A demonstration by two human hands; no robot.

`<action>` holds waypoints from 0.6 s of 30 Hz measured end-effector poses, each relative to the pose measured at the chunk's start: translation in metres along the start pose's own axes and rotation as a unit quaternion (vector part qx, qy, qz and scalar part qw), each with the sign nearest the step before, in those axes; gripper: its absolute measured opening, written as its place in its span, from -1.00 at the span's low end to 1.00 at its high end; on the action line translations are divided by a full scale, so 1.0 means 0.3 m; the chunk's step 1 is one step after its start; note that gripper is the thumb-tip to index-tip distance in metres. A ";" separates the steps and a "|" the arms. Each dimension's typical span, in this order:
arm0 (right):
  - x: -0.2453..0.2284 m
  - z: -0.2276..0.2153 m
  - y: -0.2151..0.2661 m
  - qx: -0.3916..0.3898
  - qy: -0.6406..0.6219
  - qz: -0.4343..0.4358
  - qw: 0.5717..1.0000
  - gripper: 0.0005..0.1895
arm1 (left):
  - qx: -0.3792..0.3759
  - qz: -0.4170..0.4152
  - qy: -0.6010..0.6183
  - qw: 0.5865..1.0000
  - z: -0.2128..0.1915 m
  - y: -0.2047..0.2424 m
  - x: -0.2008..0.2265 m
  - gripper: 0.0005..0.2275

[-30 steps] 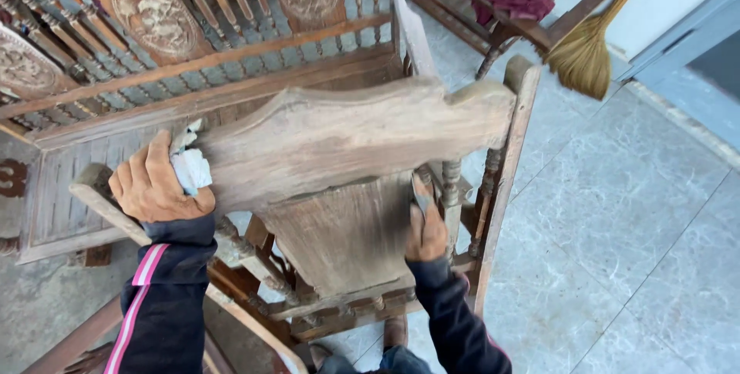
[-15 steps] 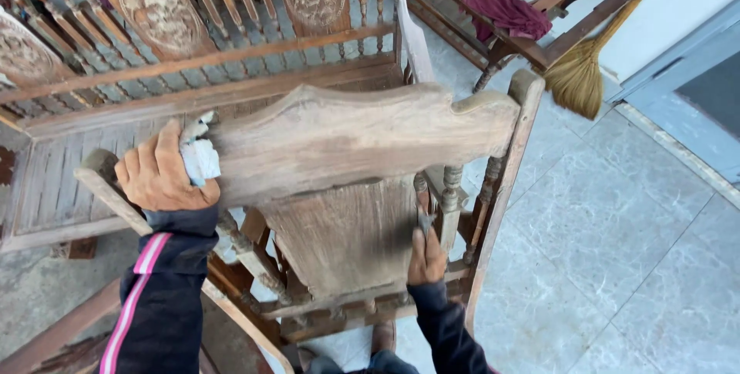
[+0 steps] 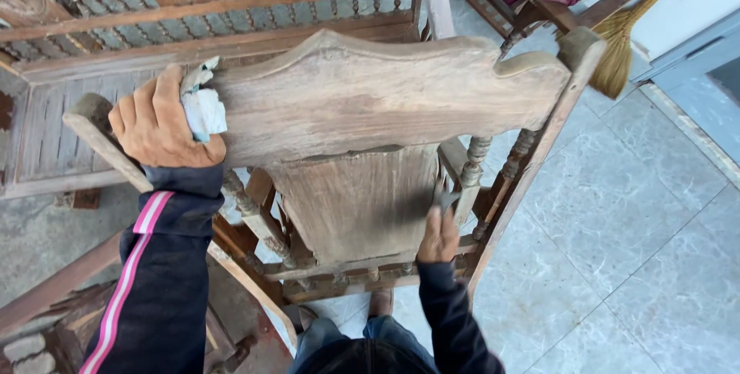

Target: Wiping down ornate wooden furniture with a cloth.

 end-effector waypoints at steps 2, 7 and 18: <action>-0.250 0.061 -0.037 -0.016 0.062 -0.046 0.997 -0.67 | -0.008 0.003 -0.004 1.000 -0.017 0.010 0.011 -0.39; 0.055 -0.052 0.106 -0.041 0.154 -0.107 0.981 -0.68 | -0.009 -0.005 -0.019 1.000 0.005 0.016 -0.021 -0.52; -0.028 -0.019 0.013 0.008 0.111 -0.003 0.994 -0.73 | 0.021 0.028 -0.002 0.999 -0.018 -0.005 0.009 -0.39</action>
Point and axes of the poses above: each hand's wrist, its own y-axis away from the middle knuckle, its own z-axis out of the palm, x = y × z, the point moved 3 cm from there along -y, towards the middle knuckle, and after that the axes turned 6 degrees about -z, right-handed, at the moved point
